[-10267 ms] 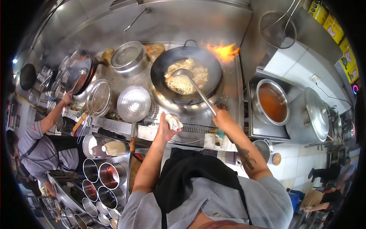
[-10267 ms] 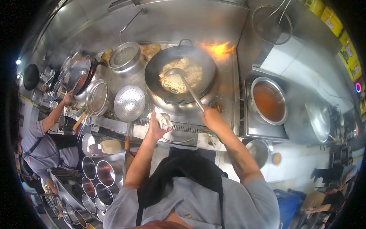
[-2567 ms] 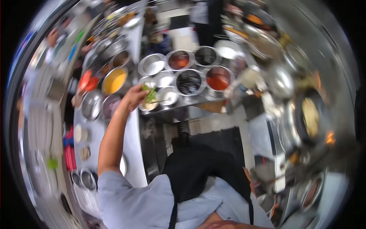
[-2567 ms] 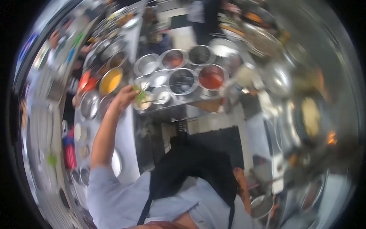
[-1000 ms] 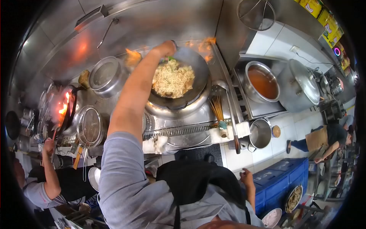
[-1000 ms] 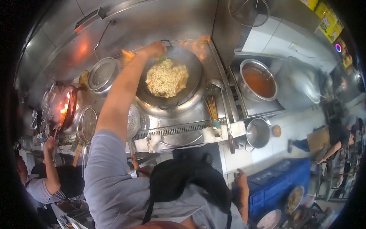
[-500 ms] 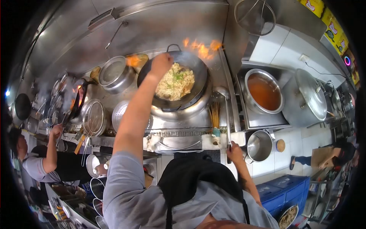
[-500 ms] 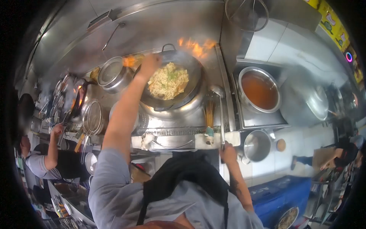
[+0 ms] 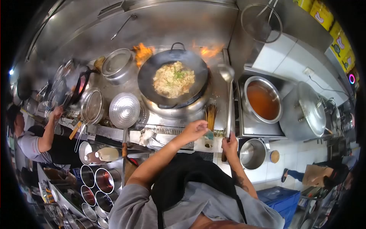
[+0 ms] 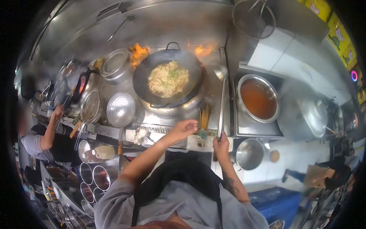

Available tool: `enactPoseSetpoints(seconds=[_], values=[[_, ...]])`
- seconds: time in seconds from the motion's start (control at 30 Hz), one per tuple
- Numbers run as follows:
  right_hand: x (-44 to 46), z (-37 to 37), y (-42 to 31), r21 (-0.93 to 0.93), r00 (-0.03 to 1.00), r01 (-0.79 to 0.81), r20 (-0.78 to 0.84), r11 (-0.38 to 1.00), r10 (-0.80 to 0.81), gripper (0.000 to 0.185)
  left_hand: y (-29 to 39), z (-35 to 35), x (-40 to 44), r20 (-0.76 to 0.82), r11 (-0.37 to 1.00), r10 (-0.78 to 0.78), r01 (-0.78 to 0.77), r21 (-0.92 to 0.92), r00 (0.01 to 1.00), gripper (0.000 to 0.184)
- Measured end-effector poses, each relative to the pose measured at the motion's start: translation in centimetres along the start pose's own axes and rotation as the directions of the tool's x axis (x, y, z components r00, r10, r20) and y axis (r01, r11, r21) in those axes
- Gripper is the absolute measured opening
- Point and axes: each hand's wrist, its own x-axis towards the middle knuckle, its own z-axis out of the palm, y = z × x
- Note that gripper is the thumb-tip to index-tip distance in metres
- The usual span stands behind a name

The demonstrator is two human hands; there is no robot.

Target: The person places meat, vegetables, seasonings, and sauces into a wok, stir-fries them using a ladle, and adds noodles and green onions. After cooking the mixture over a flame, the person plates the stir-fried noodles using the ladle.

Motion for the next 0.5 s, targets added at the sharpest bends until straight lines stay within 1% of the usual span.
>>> enactPoseSetpoints(seconds=[0.03,0.07,0.1,0.17,0.2,0.23,0.27,0.3,0.37,0.4,0.43,0.5], values=[[0.7,0.5,-2.5,0.133,1.000,-0.022,0.010,0.991,0.021,0.037,1.7,0.5,0.7,0.000,0.996,-0.035,0.035,-0.085,0.999,0.042],[1.4,0.8,-4.5,0.226,0.992,-0.046,0.123,0.973,0.018,0.044,3.6,0.7,1.5,0.003,0.983,-0.073,0.073,-0.171,0.997,0.046],[1.7,1.1,-7.1,0.218,0.984,0.081,0.137,0.973,-0.113,0.044,4.9,0.4,2.2,0.055,0.950,-0.032,0.047,-0.310,0.998,0.045],[1.9,1.9,-12.5,0.223,0.911,0.335,0.170,0.915,-0.375,0.044,7.3,-0.9,3.0,0.129,0.830,0.082,0.004,-0.558,0.988,0.045],[2.1,1.7,-14.0,0.237,0.876,0.370,0.232,0.898,-0.422,0.038,8.2,-1.4,2.5,0.115,0.768,0.092,0.003,-0.641,0.989,0.039],[2.2,1.6,-14.9,0.252,0.857,0.422,0.203,0.871,-0.474,0.033,9.2,-2.0,1.8,0.101,0.697,0.103,0.001,-0.717,0.990,0.033],[2.3,1.5,-14.9,0.225,0.847,0.471,0.154,0.853,-0.508,0.032,10.3,-2.6,0.7,0.044,0.585,0.051,0.005,-0.811,0.998,0.021],[2.3,1.2,-14.7,0.196,0.834,0.516,0.105,0.834,-0.541,0.031,11.2,-3.8,-0.8,-0.034,0.670,-0.153,0.078,-0.739,0.988,0.016],[1.8,1.1,-14.2,0.202,0.903,0.406,0.062,0.891,-0.425,0.027,9.2,-5.9,-3.2,-0.231,0.813,-0.134,-0.027,-0.582,0.964,0.015],[2.3,1.4,-11.9,0.193,0.918,0.384,0.028,0.903,-0.396,0.025,9.6,-7.8,-4.2,-0.308,0.868,-0.150,-0.024,-0.496,0.939,0.015],[2.1,1.6,-11.0,0.187,0.940,0.330,0.028,0.925,-0.341,0.024,10.3,-9.9,-5.1,-0.384,0.913,-0.165,-0.007,-0.408,0.909,0.015],[2.6,2.1,-7.1,0.065,0.903,0.424,0.050,0.903,-0.428,0.027,11.2,-14.6,-5.4,-0.518,0.957,-0.060,-0.099,-0.273,0.853,0.021]])
